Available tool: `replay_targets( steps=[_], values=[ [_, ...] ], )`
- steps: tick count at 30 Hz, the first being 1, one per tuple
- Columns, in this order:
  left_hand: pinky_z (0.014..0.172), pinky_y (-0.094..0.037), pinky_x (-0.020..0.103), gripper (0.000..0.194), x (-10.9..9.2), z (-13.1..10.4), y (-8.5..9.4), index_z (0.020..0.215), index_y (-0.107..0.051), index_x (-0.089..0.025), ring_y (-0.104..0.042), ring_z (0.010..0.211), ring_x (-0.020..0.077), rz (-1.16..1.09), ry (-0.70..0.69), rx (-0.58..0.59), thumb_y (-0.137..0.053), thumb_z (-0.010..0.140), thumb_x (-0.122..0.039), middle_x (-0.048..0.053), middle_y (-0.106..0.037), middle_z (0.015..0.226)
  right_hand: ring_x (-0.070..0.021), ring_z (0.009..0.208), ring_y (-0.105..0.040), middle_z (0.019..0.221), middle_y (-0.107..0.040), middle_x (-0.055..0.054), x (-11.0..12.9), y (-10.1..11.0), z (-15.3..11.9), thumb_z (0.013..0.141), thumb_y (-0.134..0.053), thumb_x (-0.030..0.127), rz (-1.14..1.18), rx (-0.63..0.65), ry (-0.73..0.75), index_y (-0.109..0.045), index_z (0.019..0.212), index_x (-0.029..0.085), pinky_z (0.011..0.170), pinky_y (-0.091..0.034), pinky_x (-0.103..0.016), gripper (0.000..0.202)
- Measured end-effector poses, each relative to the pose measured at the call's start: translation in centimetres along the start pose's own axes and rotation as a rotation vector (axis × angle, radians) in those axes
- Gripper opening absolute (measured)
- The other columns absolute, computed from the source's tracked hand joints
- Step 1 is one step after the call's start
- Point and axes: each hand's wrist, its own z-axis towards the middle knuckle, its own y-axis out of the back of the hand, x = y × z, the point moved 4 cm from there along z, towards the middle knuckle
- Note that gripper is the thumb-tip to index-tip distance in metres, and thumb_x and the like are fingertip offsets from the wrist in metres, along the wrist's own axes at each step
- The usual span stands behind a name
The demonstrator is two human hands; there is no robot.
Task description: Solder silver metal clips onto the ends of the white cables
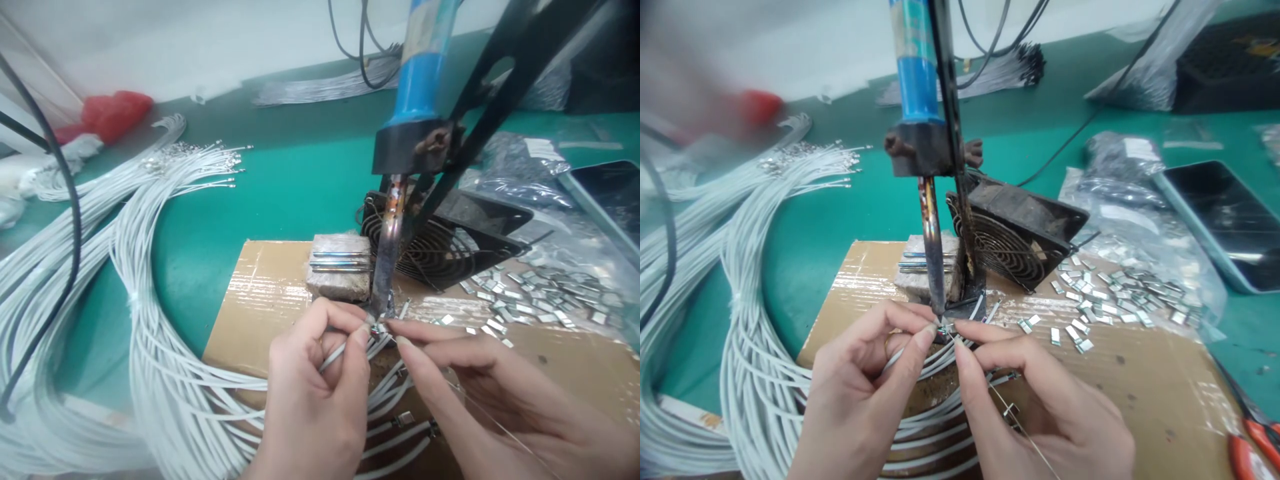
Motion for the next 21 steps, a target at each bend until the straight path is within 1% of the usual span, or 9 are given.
replay_targets(
  steps=[2,6,10,16,21],
  values=[
    [0.049,-0.045,0.014,0.012,-0.1,0.0,-0.2,0.080,-0.063,-0.020,-0.062,0.058,0.0061,-0.011,-0.008,-0.006,-0.071,0.090,-0.021,0.002,-0.074,0.096,-0.0259,0.084,-0.083,0.099,-0.085,-0.006,0.2,0.0,-0.1,0.081,-0.084,0.021,0.010,-0.030,-0.035,-0.077,0.080,0.024,0.071,-0.068,-0.024,0.007],
    [0.045,-0.040,0.015,0.012,-0.2,-0.1,-0.3,0.078,-0.064,-0.021,-0.054,0.051,0.0043,-0.017,-0.020,-0.052,-0.072,0.086,-0.019,-0.001,-0.073,0.092,-0.0290,0.081,-0.083,0.096,-0.085,-0.006,0.7,-0.2,-0.1,0.077,-0.088,0.026,-0.017,-0.111,-0.113,-0.078,0.076,0.026,0.068,-0.070,-0.028,0.010],
    [0.047,-0.044,0.015,0.011,-0.4,-0.2,-0.4,0.077,-0.065,-0.021,-0.055,0.051,0.0052,-0.004,-0.069,-0.075,-0.073,0.084,-0.016,-0.001,-0.072,0.089,-0.0316,0.082,-0.083,0.094,-0.085,-0.005,1.0,-0.3,0.1,0.076,-0.088,0.027,-0.042,-0.132,-0.096,-0.079,0.074,0.027,0.069,-0.071,-0.032,0.010],
    [0.045,-0.043,0.013,0.013,-0.4,-0.2,-0.4,0.076,-0.066,-0.022,-0.052,0.049,0.0037,-0.047,-0.038,-0.097,-0.075,0.081,-0.015,-0.002,-0.071,0.089,-0.0321,0.085,-0.083,0.096,-0.085,-0.005,1.2,-0.4,0.2,0.075,-0.089,0.027,-0.037,-0.137,-0.106,-0.079,0.073,0.028,0.072,-0.071,-0.034,0.010],
    [0.047,-0.046,0.012,0.012,-0.6,-0.2,-0.4,0.075,-0.066,-0.021,-0.056,0.051,0.0043,-0.046,-0.036,-0.126,-0.074,0.082,-0.016,-0.001,-0.072,0.090,-0.0306,0.081,-0.083,0.094,-0.085,-0.004,1.4,-0.5,0.2,0.074,-0.089,0.027,-0.023,-0.158,-0.114,-0.078,0.071,0.027,0.067,-0.071,-0.031,0.011]
  ],
)
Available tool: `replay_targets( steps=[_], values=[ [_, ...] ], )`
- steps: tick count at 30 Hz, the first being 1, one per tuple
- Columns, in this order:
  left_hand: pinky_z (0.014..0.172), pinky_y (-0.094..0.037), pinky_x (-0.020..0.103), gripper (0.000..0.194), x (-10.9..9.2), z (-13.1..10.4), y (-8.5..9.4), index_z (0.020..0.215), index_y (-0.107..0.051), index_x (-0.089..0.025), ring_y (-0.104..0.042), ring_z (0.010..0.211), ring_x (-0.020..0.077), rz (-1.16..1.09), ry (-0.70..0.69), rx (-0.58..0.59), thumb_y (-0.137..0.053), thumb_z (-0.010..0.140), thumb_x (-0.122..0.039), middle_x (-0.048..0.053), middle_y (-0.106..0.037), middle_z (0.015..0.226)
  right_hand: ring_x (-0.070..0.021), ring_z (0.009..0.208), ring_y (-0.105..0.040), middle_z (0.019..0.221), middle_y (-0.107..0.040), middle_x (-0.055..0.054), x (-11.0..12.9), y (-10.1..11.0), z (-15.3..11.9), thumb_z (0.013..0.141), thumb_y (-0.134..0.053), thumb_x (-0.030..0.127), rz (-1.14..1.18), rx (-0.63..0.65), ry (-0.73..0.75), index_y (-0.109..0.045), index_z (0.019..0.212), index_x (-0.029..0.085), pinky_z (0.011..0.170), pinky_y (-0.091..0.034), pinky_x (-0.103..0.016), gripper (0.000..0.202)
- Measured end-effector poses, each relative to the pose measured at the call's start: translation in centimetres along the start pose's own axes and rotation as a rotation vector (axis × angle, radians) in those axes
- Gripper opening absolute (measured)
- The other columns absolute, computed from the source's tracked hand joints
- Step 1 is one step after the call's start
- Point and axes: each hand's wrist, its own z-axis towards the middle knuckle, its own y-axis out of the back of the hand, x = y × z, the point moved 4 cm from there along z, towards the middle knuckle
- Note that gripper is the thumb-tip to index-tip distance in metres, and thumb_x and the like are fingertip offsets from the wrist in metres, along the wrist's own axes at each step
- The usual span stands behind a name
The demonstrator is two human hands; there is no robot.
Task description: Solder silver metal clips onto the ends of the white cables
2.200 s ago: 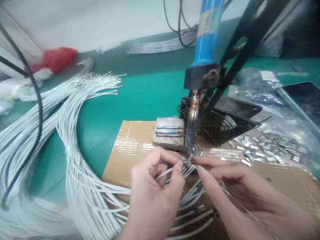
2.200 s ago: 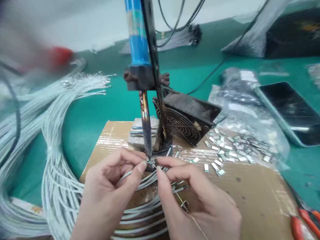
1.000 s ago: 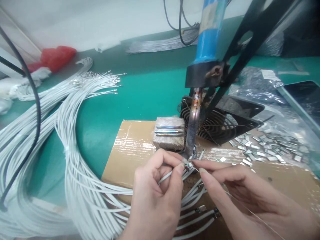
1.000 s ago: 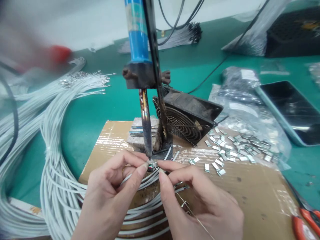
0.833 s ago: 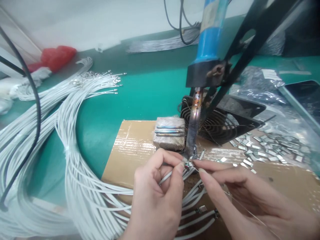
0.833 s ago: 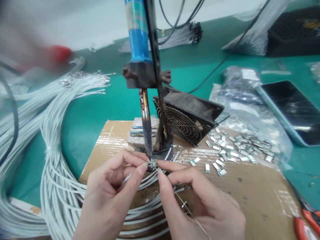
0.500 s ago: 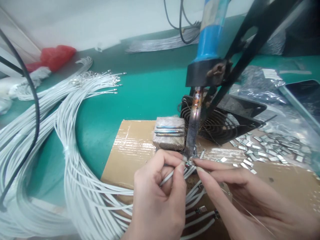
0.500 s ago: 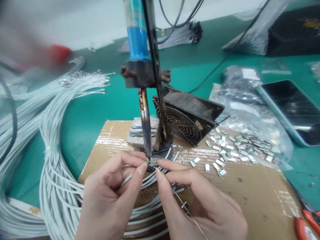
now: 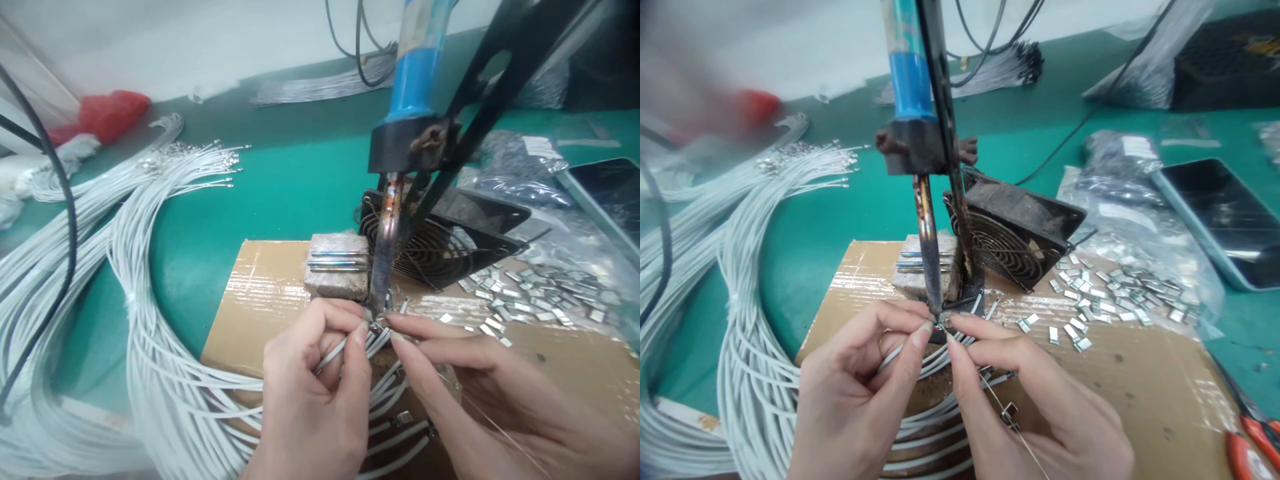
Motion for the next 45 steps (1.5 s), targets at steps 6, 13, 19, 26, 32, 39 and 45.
replay_targets(
  steps=[6,13,19,26,32,39,45],
  values=[
    [0.048,-0.050,0.013,0.011,-0.1,-0.1,0.0,0.077,-0.066,-0.021,-0.061,0.055,0.0076,0.018,-0.003,-0.002,-0.075,0.083,-0.018,0.000,-0.071,0.089,-0.0328,0.088,-0.082,0.094,-0.085,-0.005,-0.1,0.2,0.0,0.074,-0.089,0.027,-0.010,-0.003,0.023,-0.079,0.073,0.029,0.073,-0.071,-0.033,0.010],
    [0.052,-0.052,0.012,0.011,0.0,-0.2,0.0,0.077,-0.068,-0.021,-0.064,0.057,0.0068,-0.010,-0.028,-0.002,-0.074,0.085,-0.016,-0.001,-0.072,0.090,-0.0303,0.084,-0.083,0.096,-0.085,-0.003,-0.5,0.2,-0.1,0.074,-0.090,0.025,0.006,0.016,0.034,-0.080,0.076,0.029,0.068,-0.070,-0.029,0.011],
    [0.055,-0.051,0.008,0.014,0.0,-0.2,-0.1,0.076,-0.069,-0.022,-0.063,0.059,0.0046,-0.057,-0.042,-0.008,-0.072,0.087,-0.013,-0.003,-0.070,0.090,-0.0229,0.089,-0.082,0.100,-0.084,0.000,-0.4,0.4,-0.1,0.079,-0.086,0.018,-0.013,0.089,0.167,-0.081,0.085,0.031,0.074,-0.067,-0.024,0.015],
    [0.055,-0.052,0.011,0.013,0.0,-0.2,0.1,0.077,-0.070,-0.021,-0.065,0.061,0.0069,-0.018,-0.053,-0.006,-0.070,0.089,-0.015,0.000,-0.071,0.092,-0.0182,0.094,-0.080,0.100,-0.083,0.005,-0.1,0.0,-0.4,0.082,-0.085,0.021,-0.022,0.054,0.174,-0.079,0.086,0.033,0.091,-0.061,-0.024,0.014],
    [0.052,-0.050,0.011,0.012,0.2,-0.1,0.1,0.076,-0.068,-0.021,-0.062,0.057,0.0051,-0.011,-0.015,0.030,-0.075,0.084,-0.016,-0.001,-0.071,0.090,-0.0219,0.092,-0.081,0.102,-0.083,0.003,-0.4,0.2,-0.5,0.080,-0.086,0.023,-0.010,0.052,0.125,-0.080,0.086,0.033,0.090,-0.064,-0.027,0.013],
    [0.052,-0.051,0.014,0.012,0.3,-0.1,0.0,0.077,-0.065,-0.021,-0.062,0.058,0.0071,-0.006,0.001,0.064,-0.073,0.085,-0.016,0.001,-0.071,0.092,-0.0255,0.089,-0.082,0.098,-0.084,-0.004,-0.6,0.3,-0.3,0.081,-0.085,0.020,-0.005,0.067,0.139,-0.080,0.082,0.027,0.079,-0.068,-0.029,0.009],
    [0.055,-0.049,0.015,0.013,0.7,-0.6,0.2,0.080,-0.063,-0.021,-0.057,0.058,0.0065,0.015,0.044,0.087,-0.070,0.090,-0.023,0.001,-0.070,0.092,-0.0204,0.089,-0.083,0.101,-0.084,-0.001,-1.3,0.5,-0.6,0.085,-0.082,0.018,-0.026,0.116,0.154,-0.077,0.086,0.028,0.081,-0.066,-0.020,0.011]
  ],
)
